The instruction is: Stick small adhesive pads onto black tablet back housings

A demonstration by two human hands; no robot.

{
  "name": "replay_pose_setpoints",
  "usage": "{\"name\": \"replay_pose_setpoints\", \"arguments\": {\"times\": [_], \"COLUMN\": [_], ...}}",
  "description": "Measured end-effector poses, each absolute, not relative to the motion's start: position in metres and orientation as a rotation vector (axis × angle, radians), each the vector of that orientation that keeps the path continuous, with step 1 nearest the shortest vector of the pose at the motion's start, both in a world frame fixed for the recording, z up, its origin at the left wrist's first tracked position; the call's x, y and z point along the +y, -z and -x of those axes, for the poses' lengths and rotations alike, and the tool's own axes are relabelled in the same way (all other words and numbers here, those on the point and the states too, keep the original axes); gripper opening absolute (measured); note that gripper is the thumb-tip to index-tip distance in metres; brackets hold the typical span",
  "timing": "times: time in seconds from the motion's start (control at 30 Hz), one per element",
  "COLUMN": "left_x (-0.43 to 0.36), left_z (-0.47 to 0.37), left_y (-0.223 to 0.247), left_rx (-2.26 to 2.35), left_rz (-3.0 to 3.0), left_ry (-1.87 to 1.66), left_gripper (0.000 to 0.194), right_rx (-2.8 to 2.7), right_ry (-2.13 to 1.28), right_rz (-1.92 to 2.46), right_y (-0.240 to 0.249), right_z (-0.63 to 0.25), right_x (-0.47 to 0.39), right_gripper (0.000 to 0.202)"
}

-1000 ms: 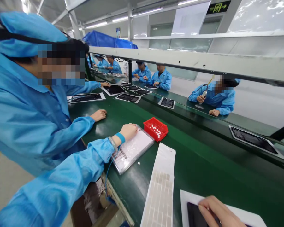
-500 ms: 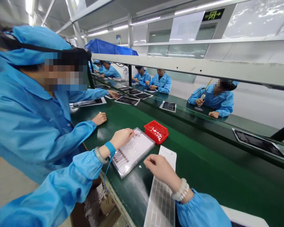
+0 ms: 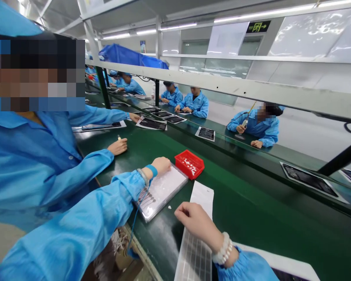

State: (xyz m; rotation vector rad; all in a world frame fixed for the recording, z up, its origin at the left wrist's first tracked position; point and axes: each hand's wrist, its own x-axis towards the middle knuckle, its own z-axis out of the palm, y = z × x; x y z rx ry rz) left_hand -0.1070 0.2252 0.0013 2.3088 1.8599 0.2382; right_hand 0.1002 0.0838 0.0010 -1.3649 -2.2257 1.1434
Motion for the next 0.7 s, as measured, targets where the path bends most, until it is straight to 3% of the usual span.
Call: {"name": "replay_pose_setpoints", "arguments": {"times": [0.2,0.37,0.47,0.7], "left_x": [0.194,0.139,0.117,0.100], "left_z": [0.103,0.098,0.098,0.106], "left_y": [-0.019,-0.022,-0.016,0.008], "left_rx": [1.717,1.512,1.451,1.367], "left_rz": [-2.282,-2.276,-2.319,-2.546], "left_ry": [-0.636,-0.877,-1.010,-1.239], "left_gripper": [0.022,0.021,0.020,0.022], "right_rx": [-1.846,-1.421,-1.359,-1.440], "right_ry": [-1.163,-1.556,-1.698,-1.578], "right_rz": [1.306,1.119,1.022,1.120], "right_y": [0.005,-0.011,-0.015,-0.012], "right_z": [-0.097,-0.065,-0.052,-0.054], "right_x": [0.106,0.110,0.107,0.100], "right_gripper": [0.030,0.050,0.043,0.027]}}
